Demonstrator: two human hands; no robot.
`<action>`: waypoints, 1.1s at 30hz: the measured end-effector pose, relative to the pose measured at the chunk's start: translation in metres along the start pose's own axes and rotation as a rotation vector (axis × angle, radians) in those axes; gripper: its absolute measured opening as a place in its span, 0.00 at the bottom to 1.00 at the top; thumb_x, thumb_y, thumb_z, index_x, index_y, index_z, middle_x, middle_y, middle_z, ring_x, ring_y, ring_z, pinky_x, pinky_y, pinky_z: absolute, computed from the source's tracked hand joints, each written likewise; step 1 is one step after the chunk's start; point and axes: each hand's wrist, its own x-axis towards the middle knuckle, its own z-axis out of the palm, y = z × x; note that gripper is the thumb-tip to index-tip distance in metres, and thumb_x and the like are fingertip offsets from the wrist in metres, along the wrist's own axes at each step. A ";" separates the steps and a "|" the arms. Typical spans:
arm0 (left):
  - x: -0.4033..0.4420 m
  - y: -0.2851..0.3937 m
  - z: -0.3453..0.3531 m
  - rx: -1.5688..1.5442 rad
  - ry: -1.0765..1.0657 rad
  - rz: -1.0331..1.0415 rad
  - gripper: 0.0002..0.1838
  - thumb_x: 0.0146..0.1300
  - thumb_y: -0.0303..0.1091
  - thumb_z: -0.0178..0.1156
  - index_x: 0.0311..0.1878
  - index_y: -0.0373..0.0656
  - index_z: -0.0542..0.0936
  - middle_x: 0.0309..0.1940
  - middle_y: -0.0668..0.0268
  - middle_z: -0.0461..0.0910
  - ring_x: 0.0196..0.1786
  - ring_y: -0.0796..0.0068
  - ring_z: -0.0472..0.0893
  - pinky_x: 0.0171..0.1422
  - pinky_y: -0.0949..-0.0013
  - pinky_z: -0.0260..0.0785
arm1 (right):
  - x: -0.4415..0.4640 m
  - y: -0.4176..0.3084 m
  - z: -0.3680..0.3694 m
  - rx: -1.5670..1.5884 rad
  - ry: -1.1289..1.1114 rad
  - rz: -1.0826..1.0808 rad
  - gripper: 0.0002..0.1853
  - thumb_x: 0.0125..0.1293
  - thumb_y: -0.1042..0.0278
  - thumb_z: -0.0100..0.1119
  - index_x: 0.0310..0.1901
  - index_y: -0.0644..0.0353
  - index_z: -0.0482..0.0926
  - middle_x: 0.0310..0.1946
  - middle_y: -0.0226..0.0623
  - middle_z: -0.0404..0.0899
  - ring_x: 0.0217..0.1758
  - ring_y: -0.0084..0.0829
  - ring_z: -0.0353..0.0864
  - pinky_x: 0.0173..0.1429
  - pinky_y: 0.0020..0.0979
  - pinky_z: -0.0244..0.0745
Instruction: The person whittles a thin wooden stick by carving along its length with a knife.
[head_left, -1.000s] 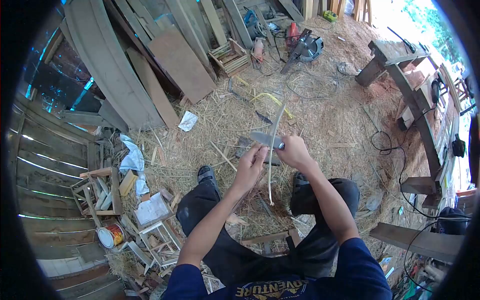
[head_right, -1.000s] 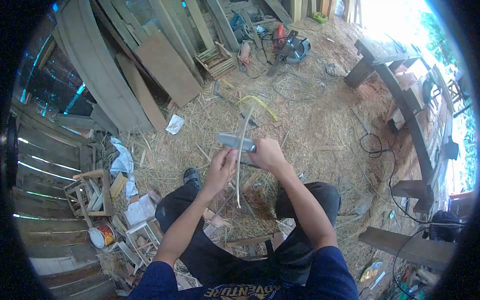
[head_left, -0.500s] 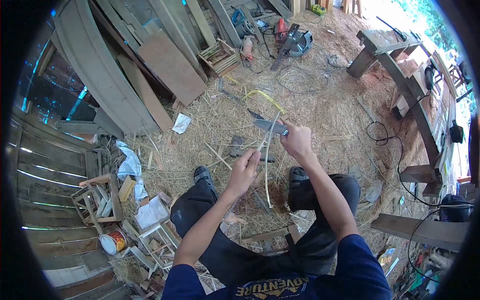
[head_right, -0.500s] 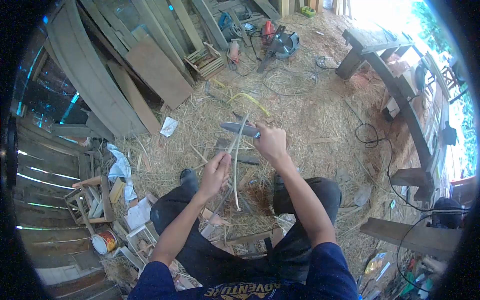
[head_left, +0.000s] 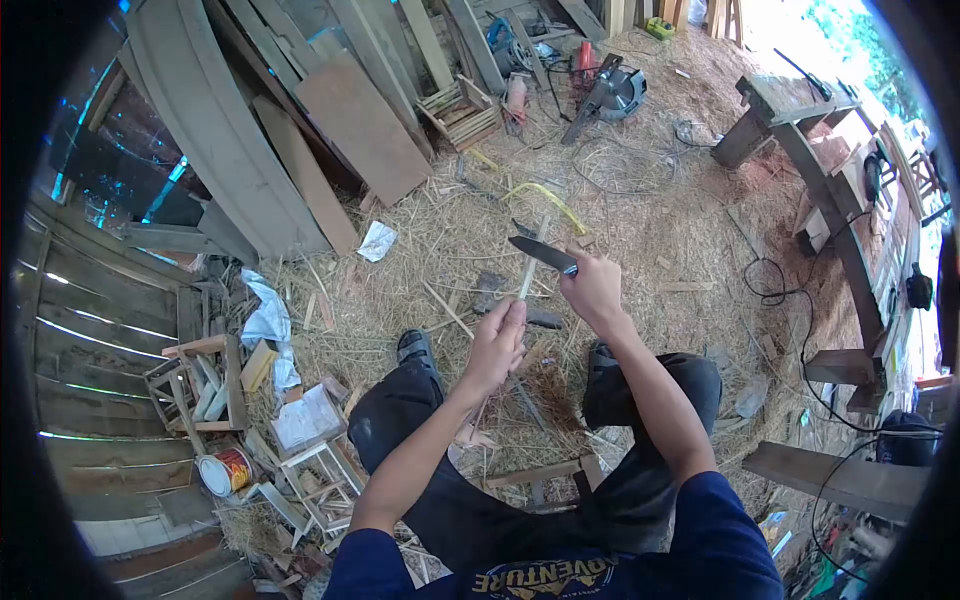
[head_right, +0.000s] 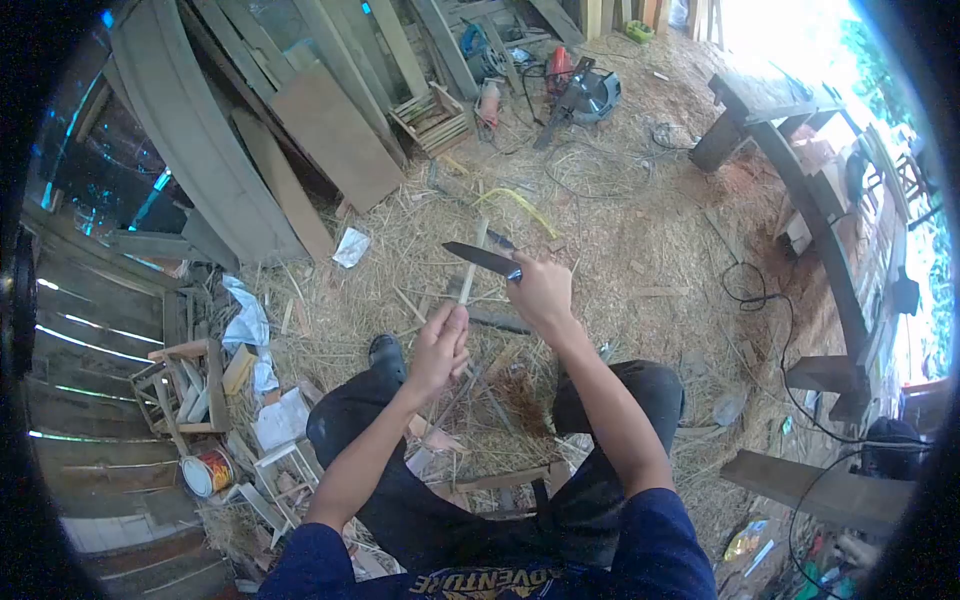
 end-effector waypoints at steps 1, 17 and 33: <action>-0.001 0.001 -0.001 -0.003 -0.010 0.000 0.17 0.81 0.51 0.48 0.39 0.49 0.68 0.19 0.78 0.56 0.15 0.88 0.54 0.17 0.77 0.47 | -0.003 -0.005 -0.004 0.013 -0.039 0.008 0.12 0.58 0.63 0.64 0.43 0.54 0.87 0.23 0.48 0.83 0.28 0.49 0.85 0.37 0.47 0.80; 0.005 -0.002 0.010 0.006 -0.034 -0.021 0.17 0.80 0.51 0.48 0.40 0.50 0.68 0.18 0.79 0.56 0.14 0.88 0.54 0.17 0.77 0.46 | -0.014 -0.018 -0.025 0.191 -0.244 0.037 0.19 0.58 0.63 0.63 0.52 0.56 0.86 0.27 0.52 0.84 0.34 0.52 0.86 0.43 0.48 0.80; 0.017 -0.018 0.004 -0.002 -0.145 -0.004 0.15 0.81 0.48 0.48 0.44 0.46 0.72 0.19 0.79 0.57 0.18 0.88 0.55 0.21 0.77 0.48 | -0.011 -0.016 -0.036 0.783 -0.314 0.155 0.15 0.71 0.62 0.62 0.34 0.69 0.80 0.20 0.28 0.73 0.26 0.18 0.69 0.30 0.32 0.65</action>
